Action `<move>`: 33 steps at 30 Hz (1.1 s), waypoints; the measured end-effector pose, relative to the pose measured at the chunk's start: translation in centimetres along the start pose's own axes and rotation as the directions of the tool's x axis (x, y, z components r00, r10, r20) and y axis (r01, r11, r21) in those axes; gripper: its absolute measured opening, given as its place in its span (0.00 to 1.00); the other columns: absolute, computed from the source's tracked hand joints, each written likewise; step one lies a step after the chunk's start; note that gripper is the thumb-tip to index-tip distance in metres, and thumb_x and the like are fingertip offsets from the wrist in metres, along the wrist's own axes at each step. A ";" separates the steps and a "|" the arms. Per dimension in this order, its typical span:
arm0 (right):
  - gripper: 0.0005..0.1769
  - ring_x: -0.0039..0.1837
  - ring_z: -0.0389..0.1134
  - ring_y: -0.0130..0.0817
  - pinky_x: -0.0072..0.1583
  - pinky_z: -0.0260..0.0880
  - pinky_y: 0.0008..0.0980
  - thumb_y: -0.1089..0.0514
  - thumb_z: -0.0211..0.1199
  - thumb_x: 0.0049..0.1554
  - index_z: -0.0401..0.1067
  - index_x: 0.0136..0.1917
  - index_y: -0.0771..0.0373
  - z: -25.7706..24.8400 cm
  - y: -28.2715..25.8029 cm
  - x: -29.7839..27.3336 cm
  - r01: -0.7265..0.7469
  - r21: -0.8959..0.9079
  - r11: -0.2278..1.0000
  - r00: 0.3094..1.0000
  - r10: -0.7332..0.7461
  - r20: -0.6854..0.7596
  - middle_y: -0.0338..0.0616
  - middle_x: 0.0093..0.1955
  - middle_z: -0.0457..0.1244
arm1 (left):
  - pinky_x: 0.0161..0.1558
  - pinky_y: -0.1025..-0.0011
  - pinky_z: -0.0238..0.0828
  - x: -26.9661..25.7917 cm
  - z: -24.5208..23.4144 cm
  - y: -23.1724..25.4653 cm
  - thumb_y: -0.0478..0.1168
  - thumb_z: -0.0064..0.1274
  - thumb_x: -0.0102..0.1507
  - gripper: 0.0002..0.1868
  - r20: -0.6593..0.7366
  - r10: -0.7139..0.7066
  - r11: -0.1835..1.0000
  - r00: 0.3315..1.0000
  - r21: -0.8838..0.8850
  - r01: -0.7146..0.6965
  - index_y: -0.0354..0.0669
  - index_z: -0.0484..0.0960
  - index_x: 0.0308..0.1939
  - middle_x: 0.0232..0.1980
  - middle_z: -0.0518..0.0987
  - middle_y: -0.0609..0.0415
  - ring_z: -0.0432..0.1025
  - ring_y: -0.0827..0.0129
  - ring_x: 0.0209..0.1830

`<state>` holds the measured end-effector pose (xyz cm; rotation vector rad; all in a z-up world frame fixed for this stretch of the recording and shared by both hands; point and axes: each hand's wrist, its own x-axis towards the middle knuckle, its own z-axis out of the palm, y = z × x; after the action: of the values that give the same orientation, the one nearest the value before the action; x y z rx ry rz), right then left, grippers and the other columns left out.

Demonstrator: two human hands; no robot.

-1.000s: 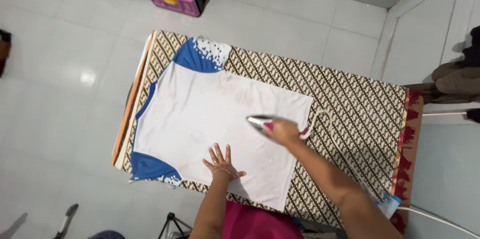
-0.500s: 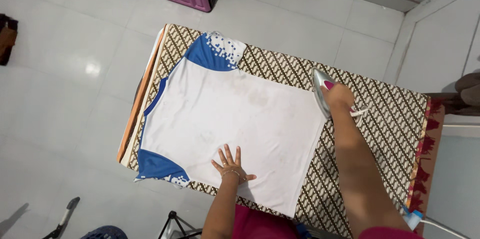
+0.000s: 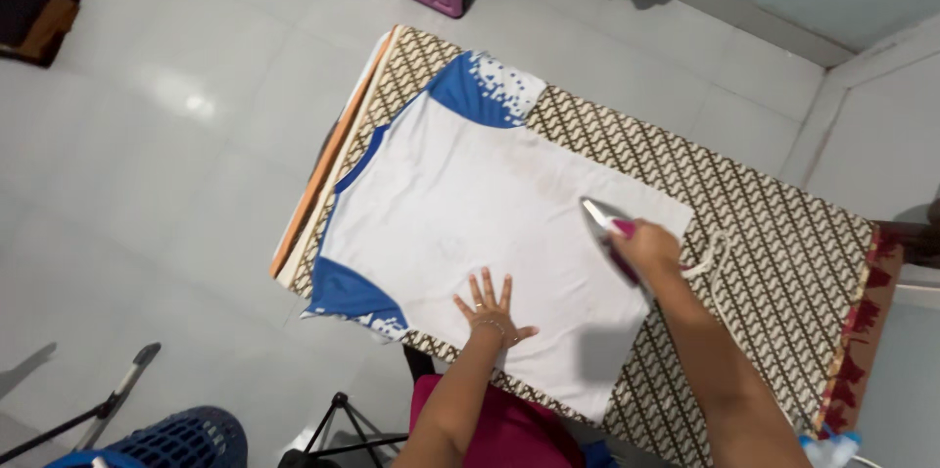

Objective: The person irons a maroon t-shirt, then a white and blue t-shirt, and finally a red t-shirt on an ironing board. They spray water on the shirts before ironing, fold each shirt after ironing, and place them in a stack.

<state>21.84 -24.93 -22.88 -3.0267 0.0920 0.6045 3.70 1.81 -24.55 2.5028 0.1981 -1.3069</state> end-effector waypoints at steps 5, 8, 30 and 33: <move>0.32 0.48 0.75 0.52 0.51 0.75 0.47 0.30 0.64 0.56 0.79 0.49 0.63 -1.1 -2.9 2.8 0.016 -0.192 0.981 0.967 -0.064 -0.248 0.56 0.46 0.72 | 0.75 0.34 0.29 1.1 1.5 -4.8 0.71 0.47 0.62 0.53 -0.217 0.185 0.914 0.958 -0.320 -0.249 0.55 0.43 0.81 0.84 0.37 0.41 0.32 0.43 0.83; 0.31 0.47 0.74 0.52 0.50 0.74 0.49 0.31 0.65 0.53 0.79 0.47 0.62 -1.9 -8.1 0.9 0.103 -0.080 0.991 0.962 -0.120 -0.246 0.55 0.44 0.72 | 0.77 0.54 0.58 2.0 2.7 -13.1 0.55 0.57 0.65 0.33 -0.762 -0.097 0.800 0.640 -0.442 -0.406 0.43 0.70 0.69 0.73 0.72 0.45 0.64 0.51 0.74; 0.29 0.50 0.74 0.49 0.52 0.73 0.48 0.32 0.64 0.53 0.80 0.49 0.59 4.9 -46.9 -4.6 0.455 -0.052 0.889 0.890 -0.453 0.053 0.53 0.46 0.71 | 0.42 0.51 0.71 4.8 5.0 -38.0 0.46 0.64 0.59 0.17 -0.455 -0.542 0.578 0.707 -0.812 -0.079 0.44 0.71 0.38 0.34 0.81 0.40 0.76 0.41 0.37; 0.29 0.50 0.74 0.51 0.52 0.74 0.48 0.32 0.64 0.53 0.80 0.49 0.60 5.1 -48.1 -5.3 0.353 -0.025 0.935 0.932 -0.349 0.096 0.55 0.47 0.71 | 0.41 0.49 0.70 4.9 5.4 -37.9 0.45 0.61 0.62 0.18 -0.503 -0.506 0.579 0.701 -0.800 -0.156 0.43 0.68 0.42 0.35 0.80 0.38 0.75 0.38 0.37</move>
<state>18.37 23.62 -23.54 -2.9376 -0.4629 0.7103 -7.60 35.65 -39.26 1.9822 1.0216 -0.0750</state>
